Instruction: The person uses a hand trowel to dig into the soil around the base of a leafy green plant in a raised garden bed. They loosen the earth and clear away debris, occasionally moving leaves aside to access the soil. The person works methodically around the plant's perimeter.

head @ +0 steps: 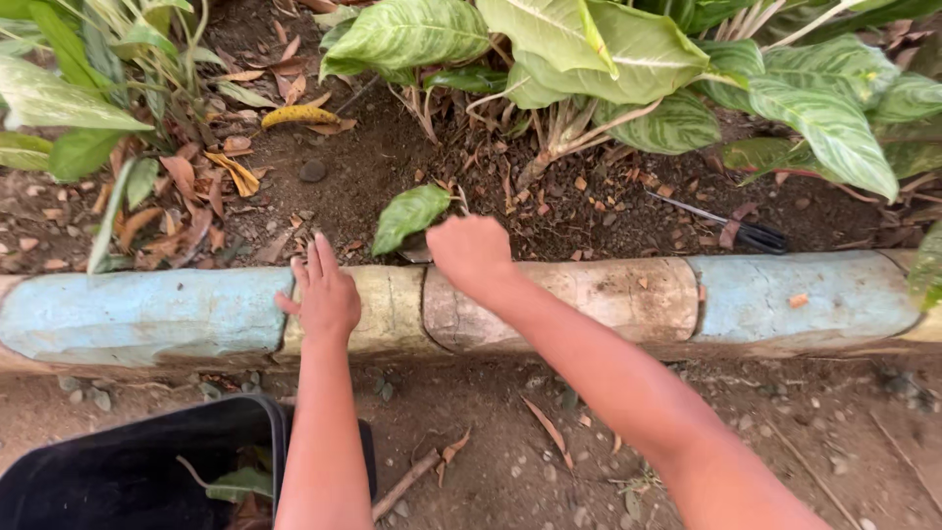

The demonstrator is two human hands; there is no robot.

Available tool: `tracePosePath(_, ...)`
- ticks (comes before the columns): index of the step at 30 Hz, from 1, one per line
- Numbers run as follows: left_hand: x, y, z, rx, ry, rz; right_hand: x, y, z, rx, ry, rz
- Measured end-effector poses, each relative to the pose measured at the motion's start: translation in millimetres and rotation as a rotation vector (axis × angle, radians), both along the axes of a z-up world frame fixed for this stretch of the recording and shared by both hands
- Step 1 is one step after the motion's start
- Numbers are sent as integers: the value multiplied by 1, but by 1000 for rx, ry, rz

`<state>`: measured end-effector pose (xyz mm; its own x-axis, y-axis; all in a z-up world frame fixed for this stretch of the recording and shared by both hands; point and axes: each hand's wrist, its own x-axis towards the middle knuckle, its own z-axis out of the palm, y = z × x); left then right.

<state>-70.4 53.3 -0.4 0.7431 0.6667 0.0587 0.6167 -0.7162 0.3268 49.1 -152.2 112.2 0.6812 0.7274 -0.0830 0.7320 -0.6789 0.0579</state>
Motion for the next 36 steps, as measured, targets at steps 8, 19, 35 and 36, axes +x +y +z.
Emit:
tracePosePath(8, 51, -35, 12, -122, 73, -103, -11, -63, -3, 112, 35, 11)
tracePosePath(19, 71, -1, -48, 22, -149, -116, 5, -47, 9, 113, 32, -54)
tracePosePath(35, 73, -63, 18, -174, 261, -345, -13, -132, 128, 222, 31, -399)
tracePosePath(36, 71, -69, 23, -153, 265, -350, -11, -119, 117, 187, 74, -399)
